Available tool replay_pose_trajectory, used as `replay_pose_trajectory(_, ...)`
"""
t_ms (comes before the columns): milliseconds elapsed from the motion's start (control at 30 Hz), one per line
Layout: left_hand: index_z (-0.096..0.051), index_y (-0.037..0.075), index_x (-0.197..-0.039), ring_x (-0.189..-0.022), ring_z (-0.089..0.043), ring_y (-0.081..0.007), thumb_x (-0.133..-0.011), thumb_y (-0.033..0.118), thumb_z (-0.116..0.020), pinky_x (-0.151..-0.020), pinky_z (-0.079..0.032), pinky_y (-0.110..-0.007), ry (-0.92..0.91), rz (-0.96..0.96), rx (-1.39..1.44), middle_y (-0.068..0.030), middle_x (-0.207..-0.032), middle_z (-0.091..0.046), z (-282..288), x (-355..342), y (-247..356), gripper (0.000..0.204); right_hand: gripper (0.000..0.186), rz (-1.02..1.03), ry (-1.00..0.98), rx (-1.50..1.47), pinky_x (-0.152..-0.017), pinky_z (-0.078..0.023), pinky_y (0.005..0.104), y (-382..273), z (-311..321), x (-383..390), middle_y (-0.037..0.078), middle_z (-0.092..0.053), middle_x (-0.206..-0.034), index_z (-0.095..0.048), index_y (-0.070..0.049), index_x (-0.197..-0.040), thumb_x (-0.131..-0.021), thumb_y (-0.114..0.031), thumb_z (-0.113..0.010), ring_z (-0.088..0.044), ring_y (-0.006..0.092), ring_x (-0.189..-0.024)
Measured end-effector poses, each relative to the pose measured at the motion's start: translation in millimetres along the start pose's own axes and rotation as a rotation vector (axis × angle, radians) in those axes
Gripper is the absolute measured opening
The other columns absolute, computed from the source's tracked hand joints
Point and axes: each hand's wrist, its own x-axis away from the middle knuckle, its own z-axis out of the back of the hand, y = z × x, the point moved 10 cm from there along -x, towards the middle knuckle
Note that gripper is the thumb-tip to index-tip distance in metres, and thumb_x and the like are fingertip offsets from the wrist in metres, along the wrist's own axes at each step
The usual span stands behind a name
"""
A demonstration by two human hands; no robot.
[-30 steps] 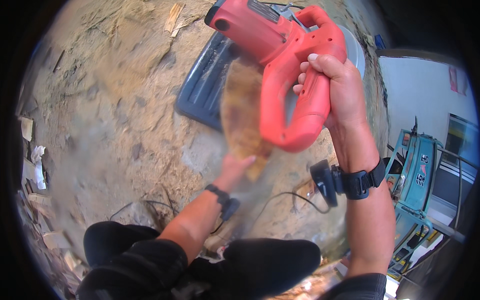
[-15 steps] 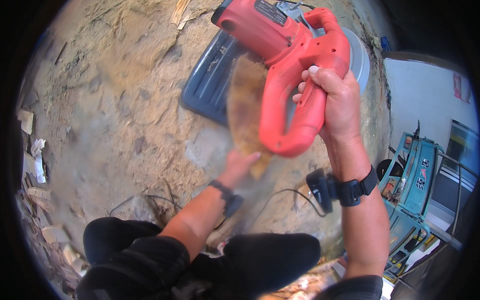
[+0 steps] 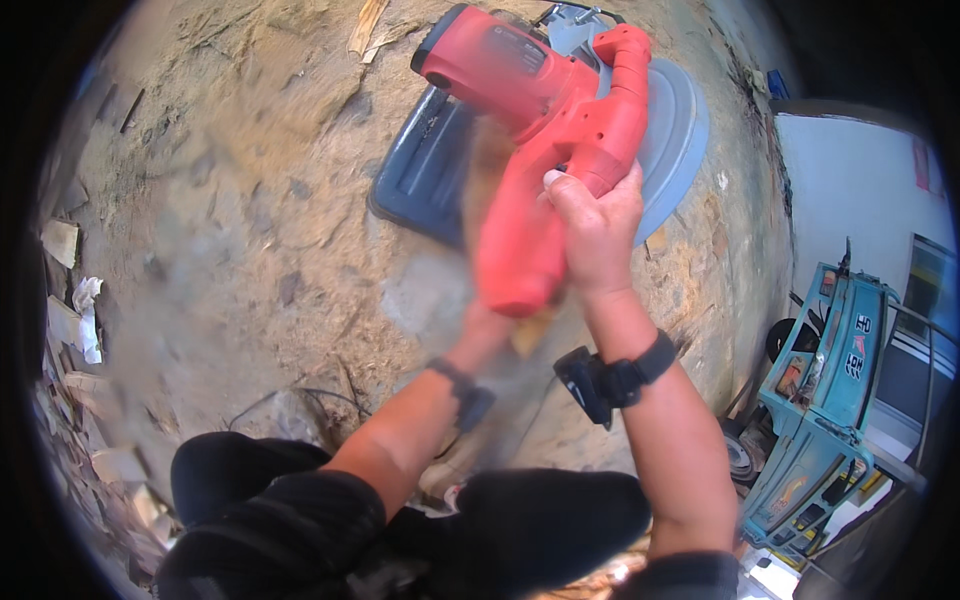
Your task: The person uses a circular saw to cut a piece of wood into smaller sections and then discards the pieces onto a pile of wood scraps.
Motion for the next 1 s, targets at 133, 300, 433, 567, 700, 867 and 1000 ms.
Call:
replay_pose_trajectory(133,-0.066,0.003,-0.116,-0.09,-0.07,-0.0204,-0.079,0.021,-0.079,-0.077,-0.055,-0.037,0.068,-0.347,-0.22,-0.0122,-0.103,-0.072,-1.0,2.1,38.8,0.043,0.032,0.043,0.075,0.1,-0.054,-0.057,0.0334,2.7,1.3,-0.9,0.011,-0.06,-0.086,-0.048,0.001,-0.113,-0.085,-0.006,-0.063,-0.061,0.0172,-0.062)
replay_pose_trajectory(300,-0.061,-0.001,-0.123,-0.101,-0.067,-0.0186,-0.082,0.012,-0.079,-0.086,-0.055,-0.036,-0.161,-0.014,0.03,-0.0106,-0.11,-0.07,3.6,11.0,16.7,0.047,0.029,-0.175,-0.088,0.043,-0.057,-0.058,0.0339,-25.4,-1.2,-21.5,0.012,-0.062,-0.086,-0.053,0.002,-0.108,-0.086,-0.013,-0.065,-0.063,0.0177,-0.065)
replay_pose_trajectory(433,-0.065,-0.002,-0.116,-0.091,-0.069,-0.0163,-0.082,0.014,-0.079,-0.077,-0.057,-0.033,-0.194,-0.026,0.002,-0.0101,-0.103,-0.072,10.2,31.3,25.0,0.041,0.035,-0.078,-0.14,0.059,-0.071,-0.056,0.0299,-96.2,29.6,-30.2,0.012,-0.067,-0.1,-0.061,0.005,-0.111,-0.093,-0.025,-0.061,-0.067,0.0176,-0.082)
replay_pose_trajectory(567,-0.067,-0.002,-0.111,-0.082,-0.069,-0.0166,-0.083,0.015,-0.077,-0.07,-0.056,-0.032,-0.243,-0.058,-0.033,-0.0099,-0.097,-0.072,3.2,53.0,34.6,0.034,0.041,0.061,-0.045,0.085,-0.075,-0.057,0.0295,-124.8,104.6,17.9,0.015,-0.067,-0.109,-0.058,0.006,-0.125,-0.095,-0.021,-0.058,-0.067,0.0174,-0.091)
replay_pose_trajectory(700,-0.069,0.0,-0.111,-0.087,-0.068,-0.0136,-0.085,0.021,-0.079,-0.073,-0.055,-0.03,-0.273,0.146,-0.07,-0.0082,-0.1,-0.072,1.7,69.5,12.0,0.035,0.04,-0.204,0.108,0.19,-0.072,-0.057,0.0297,4.2,180.1,103.6,0.014,-0.067,-0.106,-0.06,0.004,-0.126,-0.092,-0.016,-0.062,-0.066,0.0165,-0.088)
replay_pose_trajectory(867,-0.071,0.001,-0.096,-0.062,-0.065,-0.0135,-0.085,0.028,-0.073,-0.051,-0.051,-0.029,-0.414,0.186,-0.22,-0.007,-0.077,-0.07,8.5,84.2,3.8,0.029,0.038,-0.689,-0.07,0.33,-0.056,-0.05,0.0277,207.7,213.9,231.0,0.007,-0.067,-0.083,-0.062,0.005,-0.12,-0.087,-0.014,-0.066,-0.062,0.0125,-0.066)
replay_pose_trajectory(1000,-0.067,-0.006,-0.082,-0.075,-0.069,-0.0346,-0.066,0.03,-0.072,-0.068,-0.055,-0.043,-0.334,-0.295,-0.873,-0.0236,-0.082,-0.068,9.6,75.6,77.1,0.039,0.03,-0.783,-0.19,0.169,-0.048,-0.05,0.027,283.4,189.4,277.1,0.002,-0.057,-0.071,-0.061,0.0,-0.114,-0.085,-0.004,-0.057,-0.057,0.0122,-0.056)
